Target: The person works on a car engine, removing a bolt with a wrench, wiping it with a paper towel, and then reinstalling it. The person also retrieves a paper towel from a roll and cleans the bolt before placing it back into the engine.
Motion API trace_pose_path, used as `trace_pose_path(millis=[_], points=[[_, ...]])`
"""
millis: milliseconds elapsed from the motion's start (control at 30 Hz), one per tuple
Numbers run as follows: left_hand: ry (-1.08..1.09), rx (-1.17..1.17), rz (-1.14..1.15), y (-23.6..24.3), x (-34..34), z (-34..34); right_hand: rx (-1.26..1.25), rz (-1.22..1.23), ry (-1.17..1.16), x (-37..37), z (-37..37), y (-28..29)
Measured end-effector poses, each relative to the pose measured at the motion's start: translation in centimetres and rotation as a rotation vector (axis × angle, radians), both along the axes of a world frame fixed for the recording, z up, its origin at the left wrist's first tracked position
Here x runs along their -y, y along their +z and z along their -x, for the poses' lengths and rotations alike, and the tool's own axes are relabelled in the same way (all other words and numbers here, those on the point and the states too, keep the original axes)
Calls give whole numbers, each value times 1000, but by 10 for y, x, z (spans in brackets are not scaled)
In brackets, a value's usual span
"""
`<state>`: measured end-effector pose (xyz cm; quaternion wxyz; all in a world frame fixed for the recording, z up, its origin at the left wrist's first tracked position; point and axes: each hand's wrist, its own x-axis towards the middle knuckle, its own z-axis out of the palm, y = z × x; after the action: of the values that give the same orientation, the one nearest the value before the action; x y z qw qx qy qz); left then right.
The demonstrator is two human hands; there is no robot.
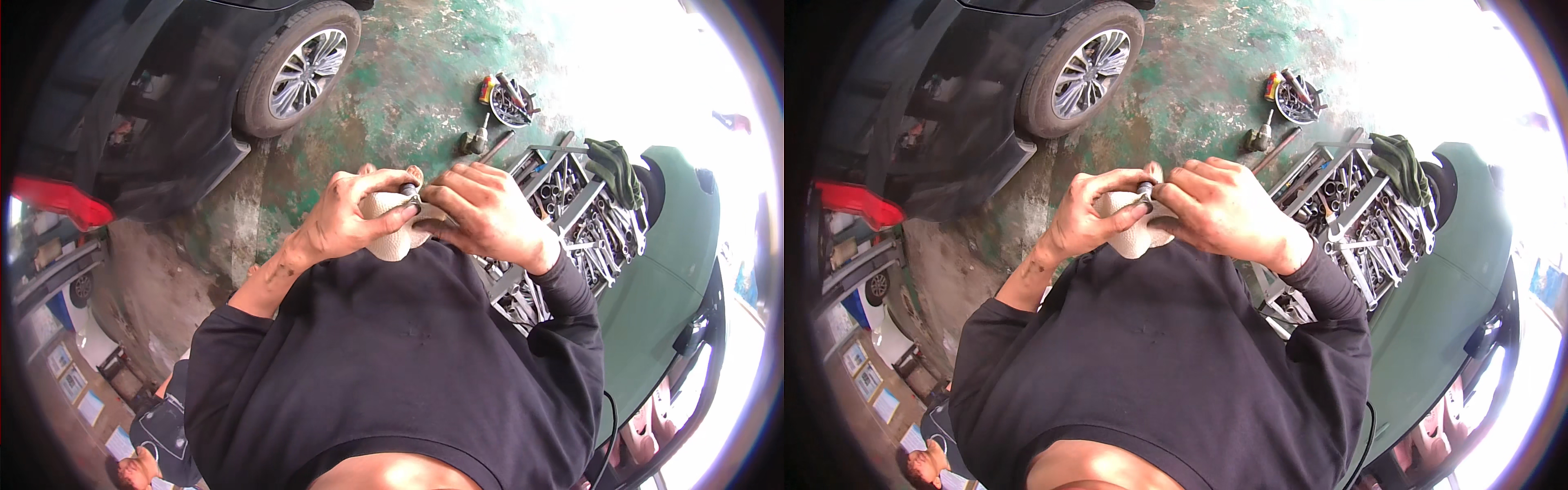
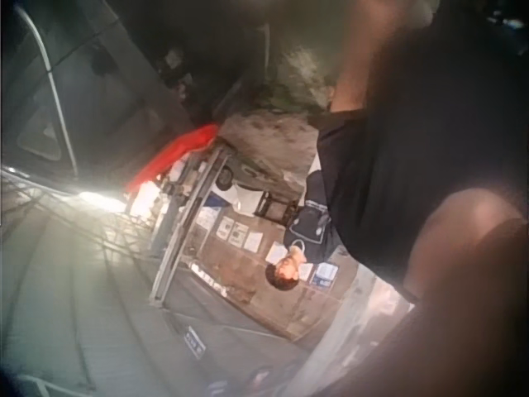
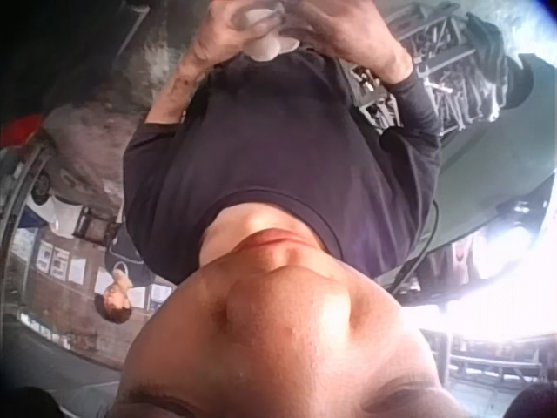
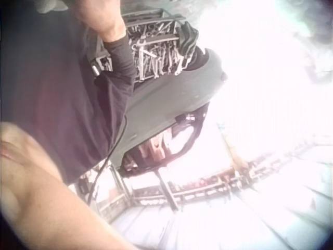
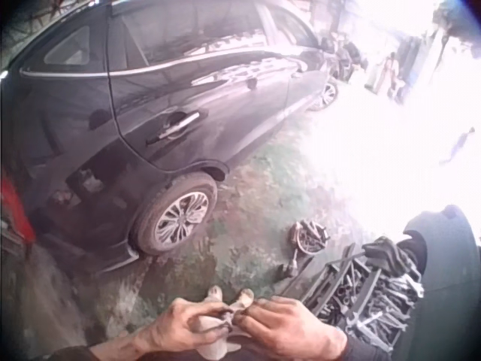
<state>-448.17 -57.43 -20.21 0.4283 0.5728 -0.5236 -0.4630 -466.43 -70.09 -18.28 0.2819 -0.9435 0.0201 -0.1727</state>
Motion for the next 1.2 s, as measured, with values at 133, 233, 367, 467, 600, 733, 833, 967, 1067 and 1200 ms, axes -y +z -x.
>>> trace_pose_path(millis=[133,233,367,467,600,733,833,967,1067,1200], points=[[-49,-49,-102,2,30,8,9,80,39,23,13,-1],[-38,-129,-138,1,52,13,86,150,1,37,19,-4],[9,-199,-74,-8,83,21,173,340,-120,51,21,-7],[35,-320,-57,-15,111,22,168,359,-211,69,18,-5],[-13,-608,-66,-16,152,9,131,206,-457,96,3,4],[-58,-719,-54,-16,194,-10,-108,-20,-671,112,-16,14],[-83,-755,-95,-18,216,-26,-160,81,-748,122,-44,6],[-172,-564,-159,-22,251,-58,-45,149,-749,154,-64,-8],[-237,-356,-184,-23,278,-85,-160,168,-671,173,-72,-13],[-437,-79,-191,-26,304,-109,-270,207,-613,192,-83,-19]])
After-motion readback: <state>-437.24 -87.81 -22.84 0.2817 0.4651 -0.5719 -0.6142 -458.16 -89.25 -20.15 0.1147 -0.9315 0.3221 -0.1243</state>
